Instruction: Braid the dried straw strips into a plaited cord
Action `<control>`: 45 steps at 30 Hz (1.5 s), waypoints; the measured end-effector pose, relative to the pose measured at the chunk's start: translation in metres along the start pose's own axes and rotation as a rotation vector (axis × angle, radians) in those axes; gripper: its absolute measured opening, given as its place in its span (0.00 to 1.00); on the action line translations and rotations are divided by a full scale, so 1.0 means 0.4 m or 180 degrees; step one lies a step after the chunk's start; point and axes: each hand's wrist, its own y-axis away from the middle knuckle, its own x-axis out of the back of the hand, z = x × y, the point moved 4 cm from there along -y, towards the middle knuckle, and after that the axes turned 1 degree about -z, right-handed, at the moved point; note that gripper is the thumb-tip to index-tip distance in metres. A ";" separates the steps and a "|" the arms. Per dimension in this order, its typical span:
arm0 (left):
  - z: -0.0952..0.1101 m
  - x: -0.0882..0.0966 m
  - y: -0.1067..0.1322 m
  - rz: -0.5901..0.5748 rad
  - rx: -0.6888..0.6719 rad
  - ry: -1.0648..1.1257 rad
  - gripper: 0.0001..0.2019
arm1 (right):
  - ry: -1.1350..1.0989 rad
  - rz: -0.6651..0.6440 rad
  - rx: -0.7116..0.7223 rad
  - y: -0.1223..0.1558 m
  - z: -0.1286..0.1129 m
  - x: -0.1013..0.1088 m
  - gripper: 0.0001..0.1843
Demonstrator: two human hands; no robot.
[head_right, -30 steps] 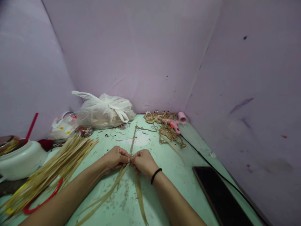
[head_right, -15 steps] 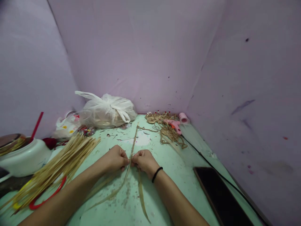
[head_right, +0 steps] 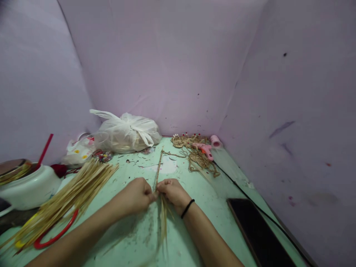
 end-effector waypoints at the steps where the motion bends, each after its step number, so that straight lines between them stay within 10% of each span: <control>1: -0.011 0.013 -0.011 0.0024 0.0151 0.0302 0.10 | 0.0010 -0.0055 -0.0015 0.001 -0.001 0.002 0.06; 10: -0.053 -0.055 -0.062 -0.1017 0.0676 0.2786 0.04 | -0.0126 -0.0298 0.0162 -0.004 -0.004 0.004 0.05; 27: -0.065 -0.059 -0.071 -0.0392 0.0522 0.2410 0.07 | 0.0979 -0.0004 0.0900 -0.024 -0.002 0.022 0.02; 45: -0.053 -0.050 -0.058 -0.0355 0.0638 0.2586 0.08 | 0.2195 0.0352 0.0594 0.039 -0.041 -0.018 0.07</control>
